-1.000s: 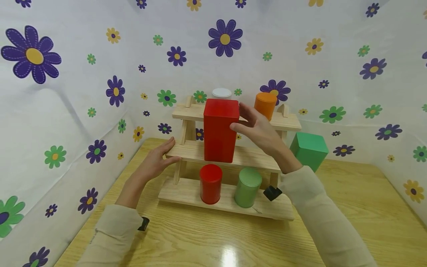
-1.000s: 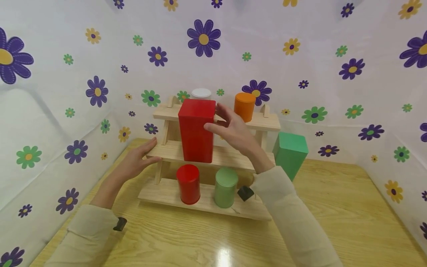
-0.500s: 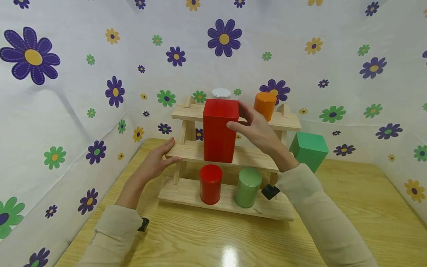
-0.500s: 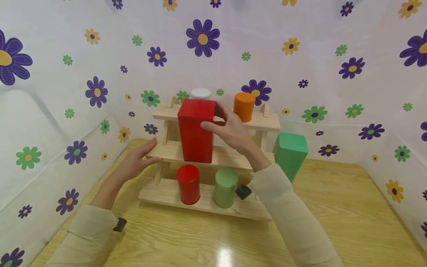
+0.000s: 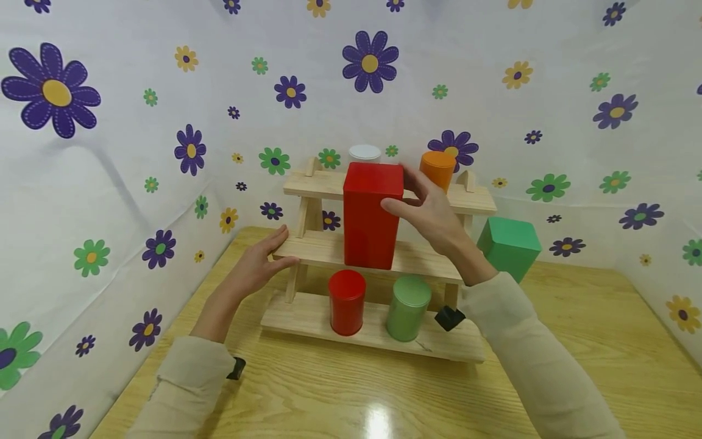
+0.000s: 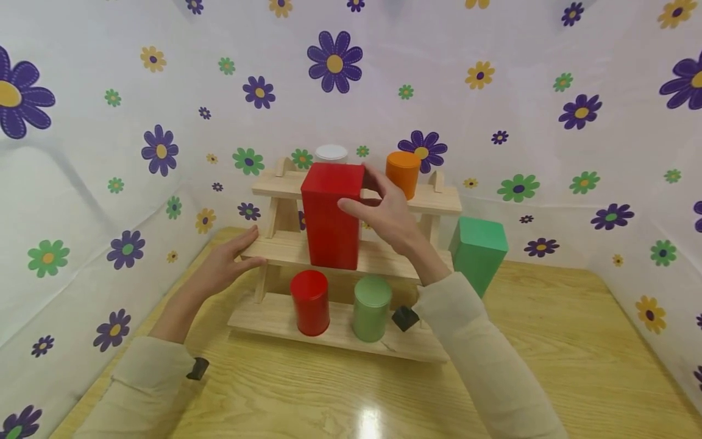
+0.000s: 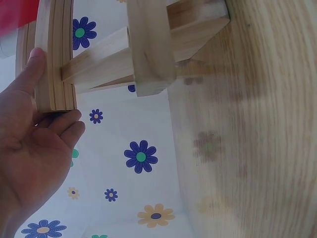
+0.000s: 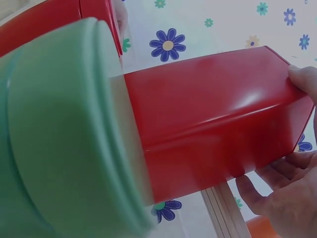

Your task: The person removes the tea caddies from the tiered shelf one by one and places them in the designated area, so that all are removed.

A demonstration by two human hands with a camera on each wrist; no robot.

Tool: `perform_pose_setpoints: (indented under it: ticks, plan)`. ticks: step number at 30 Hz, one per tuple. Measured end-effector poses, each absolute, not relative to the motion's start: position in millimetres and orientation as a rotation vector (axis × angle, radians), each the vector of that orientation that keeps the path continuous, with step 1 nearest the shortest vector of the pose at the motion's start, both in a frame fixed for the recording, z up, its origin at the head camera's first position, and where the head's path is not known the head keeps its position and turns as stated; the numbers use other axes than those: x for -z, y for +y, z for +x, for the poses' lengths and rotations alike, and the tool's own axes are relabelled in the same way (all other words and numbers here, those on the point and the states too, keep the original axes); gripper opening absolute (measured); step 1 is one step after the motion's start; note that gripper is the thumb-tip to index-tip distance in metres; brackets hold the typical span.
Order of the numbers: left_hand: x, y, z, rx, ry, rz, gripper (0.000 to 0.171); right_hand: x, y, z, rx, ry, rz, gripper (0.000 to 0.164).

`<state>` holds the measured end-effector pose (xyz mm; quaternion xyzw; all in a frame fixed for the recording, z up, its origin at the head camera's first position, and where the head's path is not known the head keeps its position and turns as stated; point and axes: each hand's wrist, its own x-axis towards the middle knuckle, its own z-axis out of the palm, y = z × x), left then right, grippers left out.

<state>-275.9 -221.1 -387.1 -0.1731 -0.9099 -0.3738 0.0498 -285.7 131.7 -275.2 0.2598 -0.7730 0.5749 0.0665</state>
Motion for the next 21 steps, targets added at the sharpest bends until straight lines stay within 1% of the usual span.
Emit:
perform_pose_setpoints:
  ticks: [7, 14, 21]
  plan:
    - [386.9, -219.6, -276.0, 1.135, -2.775, -0.524, 0.082, 270.8, 143.3, -281.0, -1.732, -2.295, 0.784, 0.074]
    - [386.2, -218.4, -274.3, 1.145, -2.775, -0.519, 0.082, 263.3, 157.2, -272.5, -1.736, -2.235, 0.788, 0.073]
    - [387.9, -218.4, -275.7, 1.136, -2.779, -0.505, 0.082, 257.5, 172.1, -265.0, -1.783, -2.137, 0.765, 0.068]
